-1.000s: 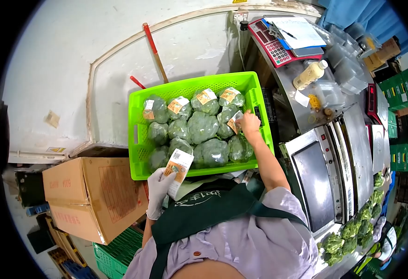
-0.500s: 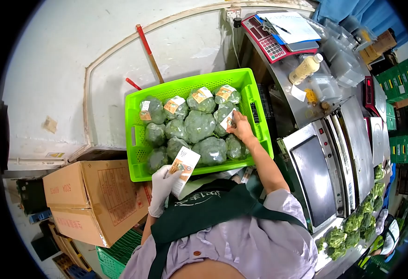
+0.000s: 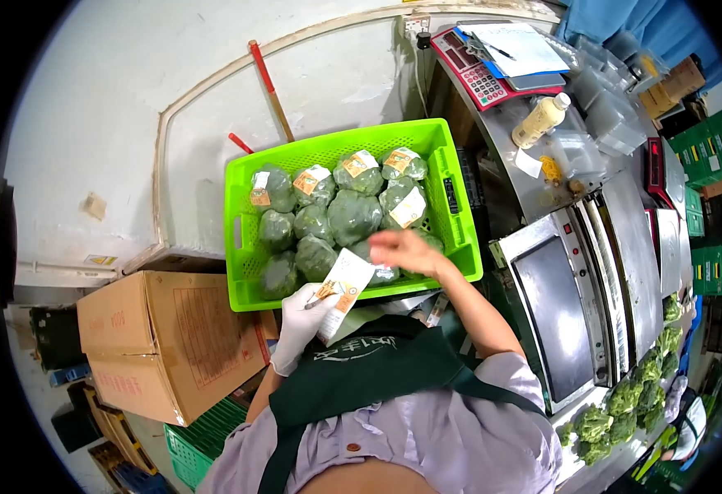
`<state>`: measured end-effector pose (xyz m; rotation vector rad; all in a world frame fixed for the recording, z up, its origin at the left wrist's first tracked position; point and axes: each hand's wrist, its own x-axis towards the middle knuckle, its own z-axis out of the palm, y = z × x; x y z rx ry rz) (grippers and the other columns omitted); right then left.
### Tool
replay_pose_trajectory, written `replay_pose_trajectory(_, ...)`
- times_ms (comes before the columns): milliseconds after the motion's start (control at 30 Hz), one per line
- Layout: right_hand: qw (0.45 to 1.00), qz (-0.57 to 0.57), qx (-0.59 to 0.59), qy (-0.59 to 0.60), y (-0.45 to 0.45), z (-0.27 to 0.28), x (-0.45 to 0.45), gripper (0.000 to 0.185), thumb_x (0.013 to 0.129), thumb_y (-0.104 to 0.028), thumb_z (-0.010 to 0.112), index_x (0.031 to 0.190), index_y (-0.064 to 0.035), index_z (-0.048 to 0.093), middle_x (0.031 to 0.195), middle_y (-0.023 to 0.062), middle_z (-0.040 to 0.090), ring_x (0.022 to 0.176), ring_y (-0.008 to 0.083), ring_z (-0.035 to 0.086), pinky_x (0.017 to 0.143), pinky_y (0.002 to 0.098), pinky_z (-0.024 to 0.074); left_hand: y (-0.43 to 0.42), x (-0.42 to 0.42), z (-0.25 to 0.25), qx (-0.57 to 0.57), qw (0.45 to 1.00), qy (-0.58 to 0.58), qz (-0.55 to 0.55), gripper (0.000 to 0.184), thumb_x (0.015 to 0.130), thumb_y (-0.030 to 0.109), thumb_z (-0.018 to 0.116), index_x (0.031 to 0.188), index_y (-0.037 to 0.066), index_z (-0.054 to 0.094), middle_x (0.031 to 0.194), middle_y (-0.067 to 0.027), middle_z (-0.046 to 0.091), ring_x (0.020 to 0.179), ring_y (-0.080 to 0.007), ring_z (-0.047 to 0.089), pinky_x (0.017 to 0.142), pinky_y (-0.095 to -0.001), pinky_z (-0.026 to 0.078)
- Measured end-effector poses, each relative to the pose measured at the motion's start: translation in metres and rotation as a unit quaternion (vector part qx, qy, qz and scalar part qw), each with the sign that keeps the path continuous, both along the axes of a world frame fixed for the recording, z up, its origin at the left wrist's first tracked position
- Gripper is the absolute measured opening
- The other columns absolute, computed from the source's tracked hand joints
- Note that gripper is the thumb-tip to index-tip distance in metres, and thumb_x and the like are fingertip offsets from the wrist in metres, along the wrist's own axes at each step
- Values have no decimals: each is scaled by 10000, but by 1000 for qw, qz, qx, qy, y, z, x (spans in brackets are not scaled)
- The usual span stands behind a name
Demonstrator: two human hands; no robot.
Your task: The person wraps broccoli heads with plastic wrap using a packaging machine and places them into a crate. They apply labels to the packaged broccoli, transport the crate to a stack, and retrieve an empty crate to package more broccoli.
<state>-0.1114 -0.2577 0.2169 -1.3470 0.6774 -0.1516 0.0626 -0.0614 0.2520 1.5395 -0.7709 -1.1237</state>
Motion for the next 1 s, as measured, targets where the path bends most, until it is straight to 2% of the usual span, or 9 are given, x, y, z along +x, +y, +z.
replay_pose_trajectory(67,996,47,76,-13,33,29,3,330,792,-242,704,996,5,624,850,72,666,665,85,595,602,207,488,-3,-1,6,33,994,-87,-60,296,774,61,669,1043,-27,580,951,-68,642,873,-112,597,734,-241,481)
replay_pose_trajectory(100,998,32,45,10,45,31,5,298,788,-238,705,960,-5,634,828,81,670,656,98,603,597,222,486,-7,-1,11,-64,952,-282,-96,399,757,59,665,1128,-14,537,1081,-96,596,1032,-162,554,837,-271,452)
replay_pose_trajectory(200,981,14,-191,29,72,46,12,220,767,-215,708,887,-37,657,766,115,670,619,155,626,586,280,488,-7,-1,13,-75,991,-28,-103,469,768,39,631,1206,-13,471,1171,-112,539,1099,-178,513,905,-290,413)
replay_pose_trajectory(333,930,-24,-367,18,85,44,21,191,754,-225,707,817,-49,663,663,132,625,554,290,595,526,341,476,-5,-4,-10,2,998,-52,28,214,772,43,660,974,-11,614,848,-43,629,761,-84,575,676,-227,467)
replay_pose_trajectory(400,919,-40,-391,7,77,46,24,190,748,-228,710,786,-49,659,629,143,603,509,321,546,483,362,454,-1,2,-12,-2,992,-93,85,157,744,92,706,804,-15,609,667,15,563,614,-33,486,546,-210,416)
replay_pose_trajectory(533,925,-101,-355,91,29,31,45,194,768,-214,686,768,-22,655,597,154,598,447,219,536,455,348,421,7,18,-2,75,993,-78,39,244,711,168,738,841,-10,634,724,-11,611,659,-40,528,595,-208,443)
replay_pose_trajectory(667,930,-167,-291,150,-30,-33,80,306,728,-304,708,776,-9,640,685,174,635,599,276,609,577,376,461,23,48,10,155,984,-84,37,273,728,152,718,936,-8,647,813,-34,649,726,-67,581,666,-227,474)
replay_pose_trajectory(900,789,-29,-459,407,-52,-70,109,633,611,-539,742,914,-15,554,747,215,625,717,350,621,596,428,502,37,78,25,142,982,-34,120,283,764,127,697,964,-56,620,834,-48,644,730,-66,574,661,-213,465)
replay_pose_trajectory(1000,778,-90,-560,272,-47,-74,105,598,673,-518,709,948,-15,538,730,213,609,696,355,615,563,439,497,35,77,12,135,983,-15,122,284,766,147,699,955,-52,624,826,-41,643,723,-63,570,661,-214,463)
